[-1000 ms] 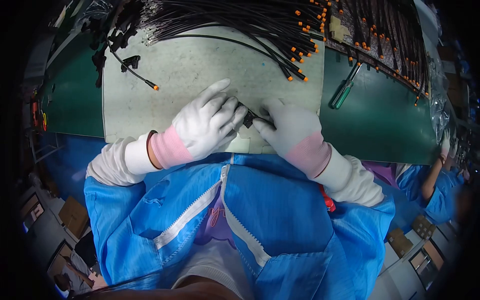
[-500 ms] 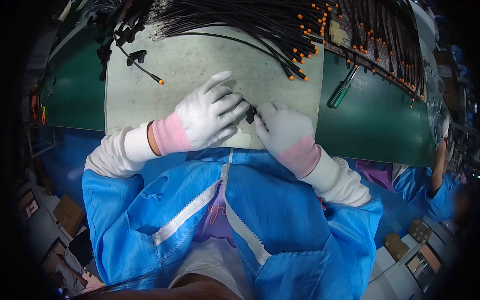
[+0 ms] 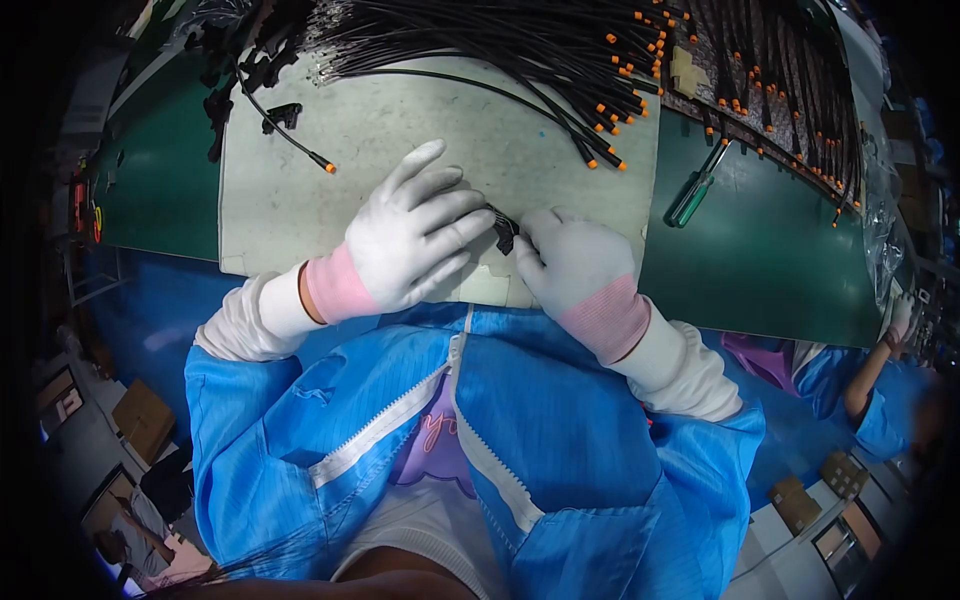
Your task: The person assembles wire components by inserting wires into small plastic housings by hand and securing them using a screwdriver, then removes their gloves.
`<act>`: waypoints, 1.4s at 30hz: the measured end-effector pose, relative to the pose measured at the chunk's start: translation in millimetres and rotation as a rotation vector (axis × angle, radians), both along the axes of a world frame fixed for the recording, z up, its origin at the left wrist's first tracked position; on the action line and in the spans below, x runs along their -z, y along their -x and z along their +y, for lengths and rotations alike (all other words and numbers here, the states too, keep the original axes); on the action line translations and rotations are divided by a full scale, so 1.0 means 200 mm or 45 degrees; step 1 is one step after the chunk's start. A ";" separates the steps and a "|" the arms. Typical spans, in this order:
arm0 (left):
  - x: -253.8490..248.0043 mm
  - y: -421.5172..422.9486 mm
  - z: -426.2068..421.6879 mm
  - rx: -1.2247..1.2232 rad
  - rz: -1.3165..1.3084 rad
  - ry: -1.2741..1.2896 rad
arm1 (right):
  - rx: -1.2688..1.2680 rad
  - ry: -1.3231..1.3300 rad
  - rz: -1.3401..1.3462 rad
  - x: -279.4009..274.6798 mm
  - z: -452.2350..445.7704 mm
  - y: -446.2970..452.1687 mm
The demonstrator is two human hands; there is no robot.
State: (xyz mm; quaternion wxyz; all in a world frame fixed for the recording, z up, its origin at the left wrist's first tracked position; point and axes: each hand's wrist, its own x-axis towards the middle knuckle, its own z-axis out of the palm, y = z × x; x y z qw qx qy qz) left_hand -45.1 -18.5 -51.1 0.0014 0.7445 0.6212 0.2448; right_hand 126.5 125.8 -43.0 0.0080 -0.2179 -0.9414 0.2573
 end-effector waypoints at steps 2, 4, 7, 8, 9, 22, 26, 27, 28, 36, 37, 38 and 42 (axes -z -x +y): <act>0.04 -0.02 0.02 0.006 0.063 -0.018 | -0.006 -0.011 0.004 0.00 0.00 0.00; 0.09 -0.04 0.03 0.009 0.183 -0.054 | -0.026 -0.032 0.007 0.00 0.01 0.00; 0.11 -0.05 0.03 0.022 0.239 -0.035 | -0.029 0.038 -0.008 0.00 0.01 -0.01; 0.11 -0.04 0.04 0.024 0.277 -0.038 | -0.033 0.061 -0.005 -0.01 0.01 -0.01; 0.10 -0.04 0.04 0.022 0.281 -0.042 | -0.036 0.057 -0.001 -0.01 0.02 -0.01; 0.09 -0.01 0.04 0.139 0.151 0.082 | -0.026 -0.062 0.024 -0.02 0.01 -0.03; 0.10 -0.01 0.05 0.135 0.138 0.048 | -0.111 -0.286 -0.034 -0.04 -0.01 -0.06; 0.10 -0.02 0.05 0.131 0.138 0.033 | -0.172 -0.428 -0.046 -0.03 -0.02 -0.08; 0.10 -0.02 0.05 0.128 0.135 0.019 | -0.233 -0.569 -0.061 -0.03 -0.03 -0.09; 0.13 -0.02 0.04 0.140 0.127 -0.024 | -0.124 -0.238 0.074 -0.07 0.00 -0.01; 0.13 -0.02 0.04 0.134 0.121 -0.031 | -0.130 -0.244 0.068 -0.07 0.00 -0.01; 0.13 -0.02 0.03 0.137 0.114 -0.023 | -0.121 -0.272 0.009 -0.06 0.00 -0.01; 0.14 -0.02 0.03 0.147 0.105 -0.009 | -0.122 -0.344 -0.200 -0.06 -0.03 -0.02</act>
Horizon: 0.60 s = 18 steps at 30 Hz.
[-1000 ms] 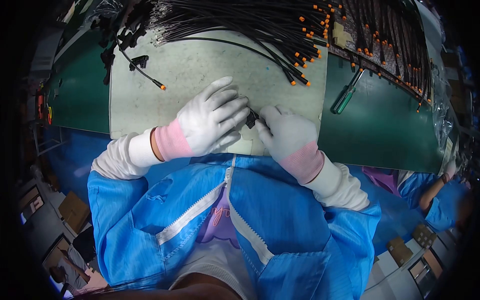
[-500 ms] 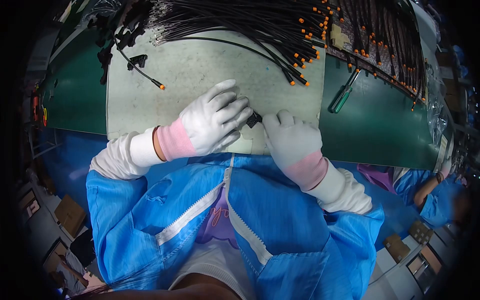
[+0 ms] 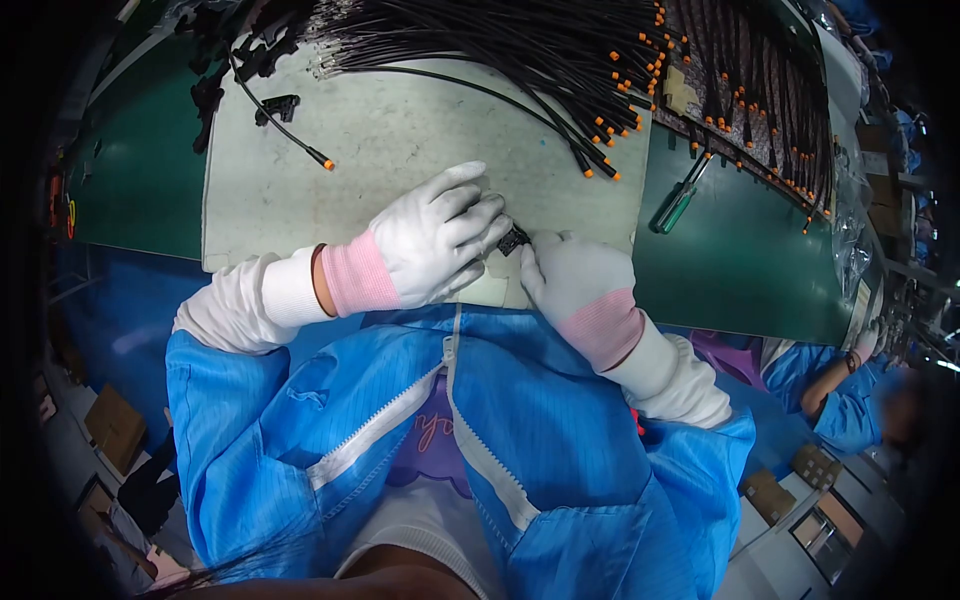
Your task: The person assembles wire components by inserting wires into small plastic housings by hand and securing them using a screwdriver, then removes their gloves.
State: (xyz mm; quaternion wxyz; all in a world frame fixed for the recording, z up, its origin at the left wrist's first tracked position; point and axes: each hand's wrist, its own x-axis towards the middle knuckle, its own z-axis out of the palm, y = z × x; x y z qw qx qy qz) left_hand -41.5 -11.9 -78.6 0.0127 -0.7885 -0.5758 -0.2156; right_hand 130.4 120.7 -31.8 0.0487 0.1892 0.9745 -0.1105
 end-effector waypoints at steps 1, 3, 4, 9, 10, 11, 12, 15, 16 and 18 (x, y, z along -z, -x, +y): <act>0.00 0.00 0.00 0.001 0.006 0.000 | -0.010 -0.016 -0.094 -0.01 -0.01 0.00; 0.00 0.00 0.00 0.003 0.013 -0.004 | -0.019 -0.036 -0.187 -0.02 -0.02 0.00; 0.00 0.00 0.00 0.007 0.016 0.024 | 0.001 -0.028 -0.143 -0.04 -0.01 0.00; -0.01 -0.01 0.01 0.010 0.022 0.092 | -0.089 -0.197 -0.017 -0.04 -0.03 -0.03; -0.01 -0.01 0.01 0.011 0.022 0.103 | -0.150 -0.284 0.004 -0.03 -0.04 -0.03; 0.00 -0.01 0.01 0.010 0.020 0.100 | -0.151 -0.288 0.002 -0.03 -0.04 -0.03; 0.00 -0.01 0.01 0.008 -0.001 0.083 | -0.164 -0.227 -0.001 -0.03 -0.04 -0.02; 0.01 -0.01 0.01 0.001 -0.048 0.052 | -0.192 -0.102 -0.014 -0.03 -0.03 0.02; 0.01 0.00 0.01 0.011 -0.046 0.064 | -0.014 0.178 -0.042 -0.05 -0.01 0.04; 0.01 0.00 0.01 0.031 -0.040 0.087 | 0.346 0.733 -0.097 -0.07 0.03 0.08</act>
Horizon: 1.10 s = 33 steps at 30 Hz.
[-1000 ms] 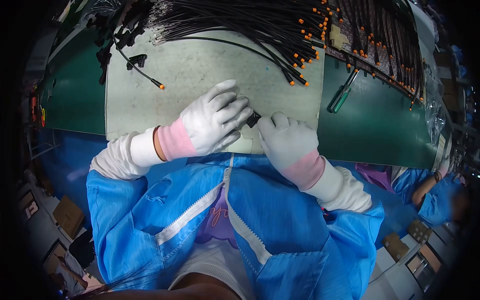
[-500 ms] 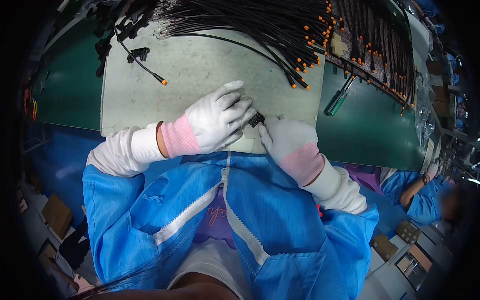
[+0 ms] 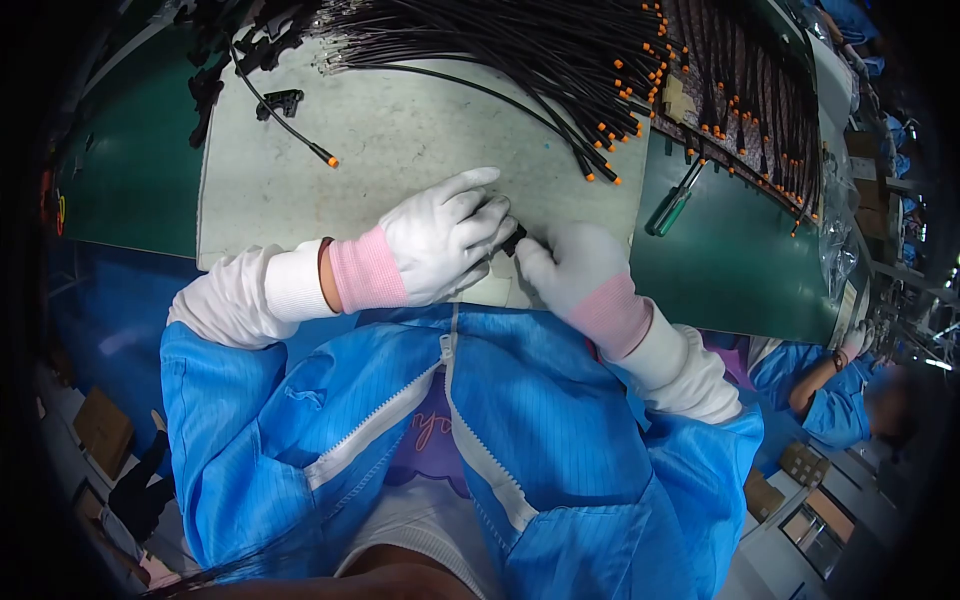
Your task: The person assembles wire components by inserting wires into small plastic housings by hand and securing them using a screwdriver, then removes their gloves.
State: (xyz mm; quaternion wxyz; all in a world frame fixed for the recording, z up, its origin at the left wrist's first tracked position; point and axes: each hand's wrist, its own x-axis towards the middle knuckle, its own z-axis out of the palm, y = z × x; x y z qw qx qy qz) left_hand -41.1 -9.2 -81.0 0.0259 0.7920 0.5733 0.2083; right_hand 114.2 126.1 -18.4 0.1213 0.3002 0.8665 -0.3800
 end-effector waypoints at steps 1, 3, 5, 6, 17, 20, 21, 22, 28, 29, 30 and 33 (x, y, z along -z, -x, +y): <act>0.00 0.00 0.00 -0.004 -0.003 -0.001 | -0.004 -0.001 -0.003 0.01 0.02 0.00; -0.01 0.00 0.00 -0.011 0.025 -0.006 | 0.154 0.160 -0.033 0.06 0.05 -0.01; -0.01 0.00 0.00 -0.010 0.039 -0.010 | 0.237 0.241 -0.047 0.07 0.06 -0.02; -0.01 0.00 0.00 -0.003 0.032 -0.007 | 0.151 0.211 -0.080 0.06 0.06 -0.02; 0.01 -0.01 0.00 -0.028 -0.042 -0.161 | -0.172 -0.477 0.209 0.06 -0.01 -0.08; 0.01 -0.01 0.00 -0.025 -0.052 -0.157 | -0.497 -0.819 0.115 0.04 -0.03 -0.08; 0.01 -0.01 0.00 -0.025 -0.055 -0.156 | -0.498 -0.817 0.113 0.05 -0.03 -0.08; 0.00 -0.01 0.00 -0.021 -0.033 -0.103 | -0.439 -0.757 0.137 0.05 -0.03 -0.07; 0.00 0.00 0.00 0.004 0.025 0.011 | -0.141 -0.482 0.083 0.07 -0.01 -0.03; 0.00 0.00 0.00 0.007 0.026 0.012 | -0.138 -0.481 0.083 0.07 -0.01 -0.02; 0.00 0.00 0.00 0.006 0.023 0.003 | -0.138 -0.423 0.072 0.07 -0.01 -0.01; 0.00 0.00 0.00 0.010 0.015 -0.010 | -0.134 -0.303 0.049 0.07 -0.01 0.00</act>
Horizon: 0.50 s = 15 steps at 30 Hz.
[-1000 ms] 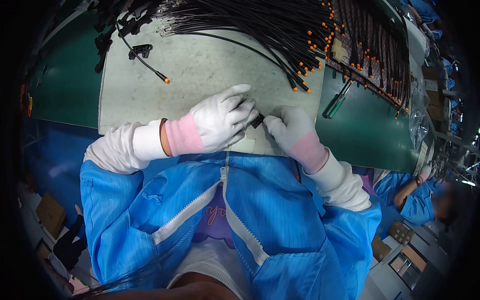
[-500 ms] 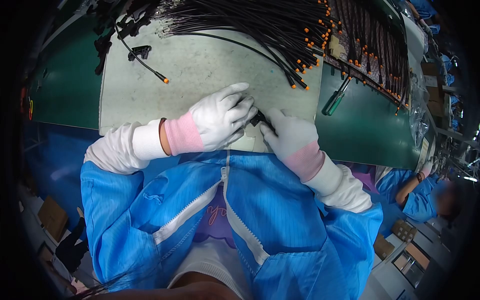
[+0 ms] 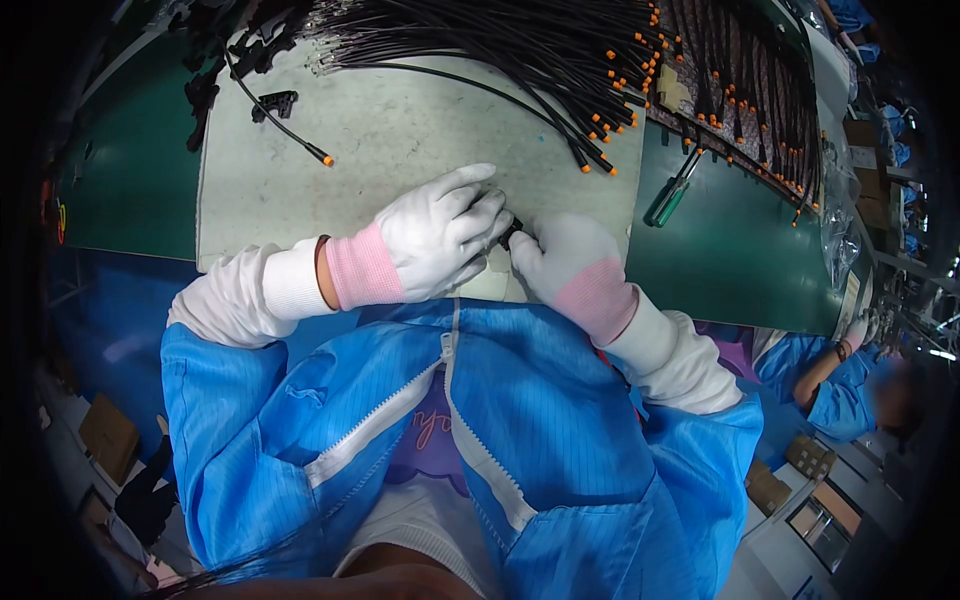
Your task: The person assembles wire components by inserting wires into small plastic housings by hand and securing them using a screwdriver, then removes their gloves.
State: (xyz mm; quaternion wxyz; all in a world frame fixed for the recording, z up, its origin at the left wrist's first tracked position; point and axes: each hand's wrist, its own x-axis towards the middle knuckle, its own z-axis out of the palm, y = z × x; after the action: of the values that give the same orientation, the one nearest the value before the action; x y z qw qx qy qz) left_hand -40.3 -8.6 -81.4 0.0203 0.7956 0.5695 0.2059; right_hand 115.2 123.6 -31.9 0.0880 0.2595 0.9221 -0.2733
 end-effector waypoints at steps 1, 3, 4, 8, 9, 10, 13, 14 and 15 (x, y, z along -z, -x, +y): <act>0.00 0.00 0.00 0.001 0.003 0.000 | 0.047 0.099 -0.043 0.00 0.01 0.00; 0.00 0.00 0.00 -0.001 0.011 -0.001 | 0.137 0.294 -0.127 -0.01 0.02 0.00; 0.00 0.00 0.00 -0.001 0.013 -0.001 | 0.137 0.295 -0.125 -0.02 0.02 0.00; -0.01 0.00 0.00 -0.002 0.014 -0.007 | 0.084 0.167 0.000 -0.08 -0.03 -0.05; -0.01 0.00 0.00 0.000 0.022 -0.004 | 0.026 0.014 0.050 -0.07 -0.04 -0.07; -0.01 0.00 0.00 0.002 0.029 0.000 | -0.033 -0.138 0.100 -0.05 -0.05 -0.08; -0.01 0.00 0.00 0.004 0.028 -0.001 | -0.192 -0.422 0.194 0.00 -0.05 -0.10; -0.01 0.00 0.00 0.004 0.019 -0.009 | -0.293 -0.557 0.237 0.01 -0.05 -0.10; 0.00 0.00 0.00 0.004 0.010 -0.018 | -0.395 -0.692 0.280 0.02 -0.04 -0.11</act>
State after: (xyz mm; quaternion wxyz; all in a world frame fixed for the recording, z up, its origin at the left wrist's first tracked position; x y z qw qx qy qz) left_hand -41.1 -9.2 -80.7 0.0128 0.7973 0.5670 0.2066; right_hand 136.3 114.9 -35.5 -0.0438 0.0989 0.9938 -0.0271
